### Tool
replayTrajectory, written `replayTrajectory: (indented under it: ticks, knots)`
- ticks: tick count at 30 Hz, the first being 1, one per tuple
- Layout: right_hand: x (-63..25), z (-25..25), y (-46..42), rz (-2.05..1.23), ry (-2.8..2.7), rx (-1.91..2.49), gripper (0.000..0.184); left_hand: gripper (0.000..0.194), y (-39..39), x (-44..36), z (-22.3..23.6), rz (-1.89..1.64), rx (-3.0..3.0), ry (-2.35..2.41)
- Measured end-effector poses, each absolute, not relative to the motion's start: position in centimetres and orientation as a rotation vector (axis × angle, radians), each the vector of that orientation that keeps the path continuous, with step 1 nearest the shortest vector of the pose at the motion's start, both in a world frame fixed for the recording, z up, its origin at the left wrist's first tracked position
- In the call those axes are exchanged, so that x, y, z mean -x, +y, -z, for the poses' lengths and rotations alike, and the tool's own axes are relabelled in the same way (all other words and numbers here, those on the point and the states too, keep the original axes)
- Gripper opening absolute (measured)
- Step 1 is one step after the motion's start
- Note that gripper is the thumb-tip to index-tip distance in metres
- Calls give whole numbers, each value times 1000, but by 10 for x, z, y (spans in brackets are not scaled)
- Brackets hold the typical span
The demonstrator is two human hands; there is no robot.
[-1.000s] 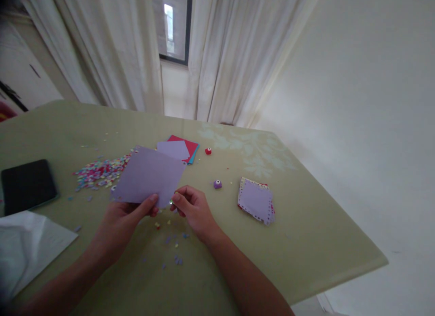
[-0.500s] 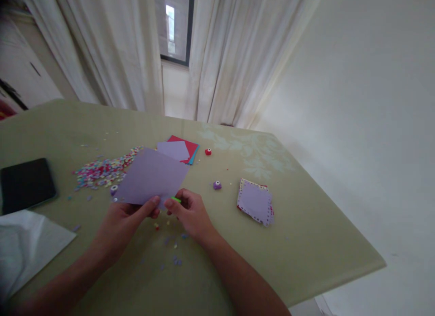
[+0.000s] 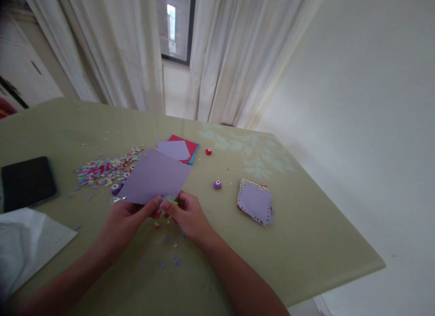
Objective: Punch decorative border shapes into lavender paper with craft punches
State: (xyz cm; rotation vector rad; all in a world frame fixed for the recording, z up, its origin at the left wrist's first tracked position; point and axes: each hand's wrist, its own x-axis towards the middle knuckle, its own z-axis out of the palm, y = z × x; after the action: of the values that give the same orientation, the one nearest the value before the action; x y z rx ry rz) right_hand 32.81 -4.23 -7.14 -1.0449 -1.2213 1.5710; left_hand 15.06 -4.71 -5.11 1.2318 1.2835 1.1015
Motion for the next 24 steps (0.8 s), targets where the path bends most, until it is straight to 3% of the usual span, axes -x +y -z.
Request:
replayTrajectory:
  ticks: [9, 24]
  knots:
    - [-322, 66, -45, -1619, -1158, 974, 52, 29, -47, -153, 50, -1122, -1194, 1276]
    - [-345, 69, -31, -1454, -861, 987, 61, 30, -47, -149, 45, -1142, -1175, 1293]
